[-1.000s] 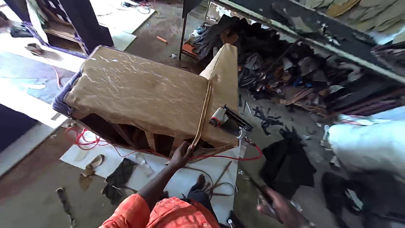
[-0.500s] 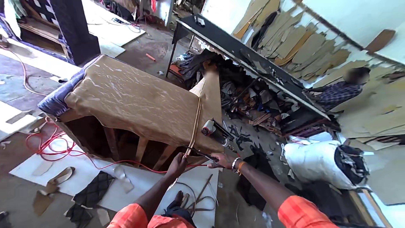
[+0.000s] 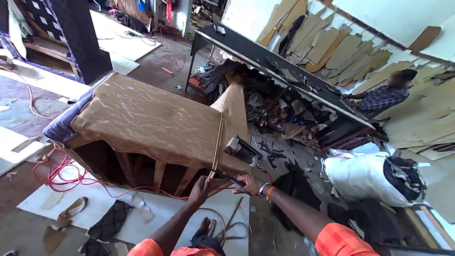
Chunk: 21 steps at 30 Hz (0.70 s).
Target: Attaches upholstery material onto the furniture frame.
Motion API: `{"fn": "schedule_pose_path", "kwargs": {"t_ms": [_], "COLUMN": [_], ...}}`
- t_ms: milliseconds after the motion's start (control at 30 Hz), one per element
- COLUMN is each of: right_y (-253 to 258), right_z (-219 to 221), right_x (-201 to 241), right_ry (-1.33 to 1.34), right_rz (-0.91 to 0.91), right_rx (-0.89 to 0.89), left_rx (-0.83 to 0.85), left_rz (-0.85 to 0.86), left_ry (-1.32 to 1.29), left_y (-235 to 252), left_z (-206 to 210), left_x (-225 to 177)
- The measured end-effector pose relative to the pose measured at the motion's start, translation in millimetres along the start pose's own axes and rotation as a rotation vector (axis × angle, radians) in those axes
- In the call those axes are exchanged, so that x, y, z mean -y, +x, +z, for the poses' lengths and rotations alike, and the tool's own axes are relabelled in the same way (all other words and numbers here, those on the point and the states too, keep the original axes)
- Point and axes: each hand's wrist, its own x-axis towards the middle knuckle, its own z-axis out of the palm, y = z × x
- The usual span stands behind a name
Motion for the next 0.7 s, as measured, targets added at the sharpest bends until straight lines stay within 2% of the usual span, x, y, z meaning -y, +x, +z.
{"fn": "schedule_pose_path", "kwargs": {"t_ms": [100, 200, 267, 367, 467, 567, 633, 700], "right_y": [-4.9, -22.2, -35.5, -26.7, 26.5, 93.8, 133.4, 157.7], "right_z": [8.9, 9.9, 1.8, -41.1, -98.2, -142.3, -158.6, -167.2], "right_x": [-6.4, -12.7, -16.5, -24.7, -48.4, -67.2, -70.5, -69.2], "right_ry": [-0.07, -0.087, 0.031, 0.26, 0.288, 0.19, 0.187, 0.182], "right_rz": [-0.007, -0.042, -0.063, -0.022, 0.004, 0.067, 0.148, 0.21], "right_rx": [0.002, -0.073, -0.232, -0.46, -0.583, -0.618, -0.604, -0.587], "left_rx": [0.006, -0.2, -0.372, -0.499, -0.36, -0.066, 0.131, 0.263], "left_rz": [-0.063, -0.181, -0.214, -0.118, 0.099, 0.27, 0.285, 0.22], "left_ry": [0.146, 0.176, 0.255, 0.51, 0.798, 1.028, 1.135, 1.213], "left_y": [-11.9, -37.7, -47.1, -35.9, -1.2, 48.8, 76.2, 92.8], "left_z": [-8.1, -39.5, -71.3, -94.5, -79.6, -57.0, -50.0, -48.8], "left_x": [19.1, 38.5, 30.8, -18.9, -74.0, -102.7, -111.8, -119.5]}}
